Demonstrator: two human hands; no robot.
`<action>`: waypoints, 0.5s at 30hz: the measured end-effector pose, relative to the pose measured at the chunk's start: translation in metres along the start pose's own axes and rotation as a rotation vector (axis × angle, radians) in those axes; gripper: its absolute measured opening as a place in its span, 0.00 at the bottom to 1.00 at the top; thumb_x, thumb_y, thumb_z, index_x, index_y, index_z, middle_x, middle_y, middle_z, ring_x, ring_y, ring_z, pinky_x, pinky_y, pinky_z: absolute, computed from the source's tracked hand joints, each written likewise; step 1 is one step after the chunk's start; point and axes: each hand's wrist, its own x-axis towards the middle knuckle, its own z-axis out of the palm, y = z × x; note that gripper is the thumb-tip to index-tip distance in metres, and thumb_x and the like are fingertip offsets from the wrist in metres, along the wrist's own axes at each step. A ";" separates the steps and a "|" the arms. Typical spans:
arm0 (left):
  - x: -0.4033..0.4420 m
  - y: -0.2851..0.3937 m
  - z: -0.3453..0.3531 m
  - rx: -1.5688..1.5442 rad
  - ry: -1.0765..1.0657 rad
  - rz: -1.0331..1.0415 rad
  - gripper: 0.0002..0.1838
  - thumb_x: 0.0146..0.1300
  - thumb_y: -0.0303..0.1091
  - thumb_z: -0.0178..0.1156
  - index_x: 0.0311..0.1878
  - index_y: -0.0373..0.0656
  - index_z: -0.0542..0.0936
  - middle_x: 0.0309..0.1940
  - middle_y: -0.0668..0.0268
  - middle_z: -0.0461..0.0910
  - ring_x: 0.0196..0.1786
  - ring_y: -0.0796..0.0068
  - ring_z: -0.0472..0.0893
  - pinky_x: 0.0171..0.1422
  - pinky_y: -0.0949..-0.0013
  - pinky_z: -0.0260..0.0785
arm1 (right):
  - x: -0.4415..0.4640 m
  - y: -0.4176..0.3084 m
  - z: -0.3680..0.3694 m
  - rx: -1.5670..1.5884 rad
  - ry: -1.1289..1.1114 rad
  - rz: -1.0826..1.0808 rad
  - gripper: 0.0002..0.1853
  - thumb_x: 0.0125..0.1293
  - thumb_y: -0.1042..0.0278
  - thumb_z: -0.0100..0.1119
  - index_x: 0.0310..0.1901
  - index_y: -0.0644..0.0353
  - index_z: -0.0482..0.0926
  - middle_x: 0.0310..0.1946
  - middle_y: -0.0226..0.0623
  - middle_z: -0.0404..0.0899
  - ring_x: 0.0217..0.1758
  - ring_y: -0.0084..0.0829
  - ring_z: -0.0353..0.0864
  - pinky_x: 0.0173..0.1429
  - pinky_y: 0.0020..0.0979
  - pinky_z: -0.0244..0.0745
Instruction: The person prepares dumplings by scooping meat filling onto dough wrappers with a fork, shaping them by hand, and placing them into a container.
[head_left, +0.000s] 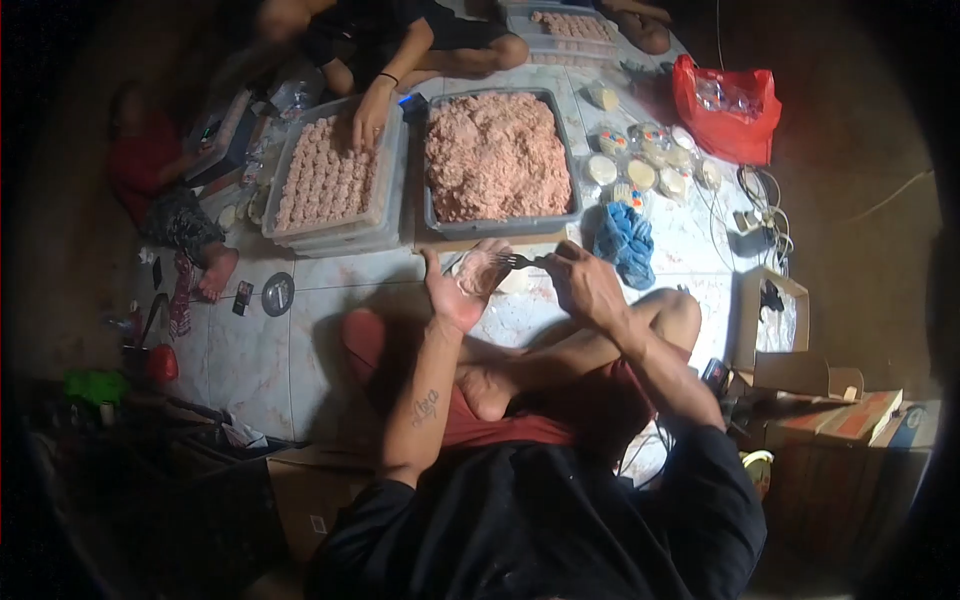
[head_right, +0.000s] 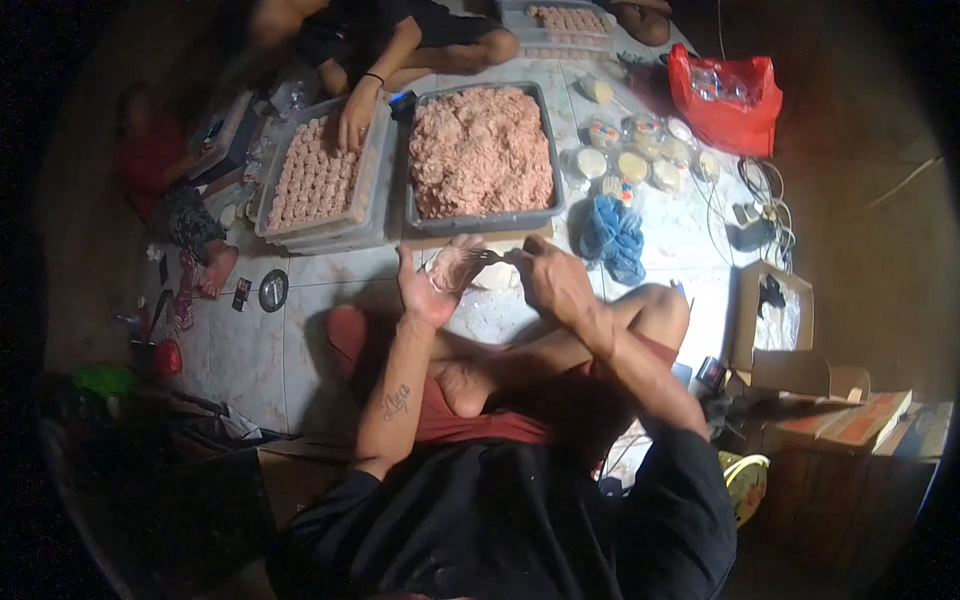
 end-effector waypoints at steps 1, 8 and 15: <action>-0.003 -0.002 0.002 -0.001 0.036 0.091 0.58 0.63 0.81 0.37 0.71 0.28 0.65 0.67 0.41 0.71 0.71 0.48 0.71 0.77 0.40 0.60 | 0.000 -0.015 -0.001 0.073 0.063 0.082 0.17 0.62 0.75 0.52 0.51 0.57 0.83 0.43 0.49 0.80 0.39 0.55 0.83 0.44 0.46 0.81; 0.000 -0.008 0.004 -0.012 0.189 0.262 0.56 0.63 0.81 0.39 0.70 0.31 0.66 0.68 0.46 0.71 0.72 0.47 0.68 0.78 0.42 0.58 | -0.025 -0.046 0.030 0.296 0.055 0.119 0.13 0.67 0.74 0.51 0.49 0.62 0.81 0.35 0.54 0.76 0.37 0.57 0.79 0.40 0.50 0.74; -0.013 0.001 -0.020 -0.044 0.289 0.189 0.49 0.70 0.73 0.40 0.69 0.28 0.66 0.68 0.41 0.70 0.72 0.44 0.69 0.77 0.41 0.60 | -0.028 -0.027 0.034 0.241 0.025 0.081 0.17 0.67 0.73 0.52 0.56 0.53 0.81 0.38 0.49 0.78 0.39 0.55 0.80 0.43 0.47 0.78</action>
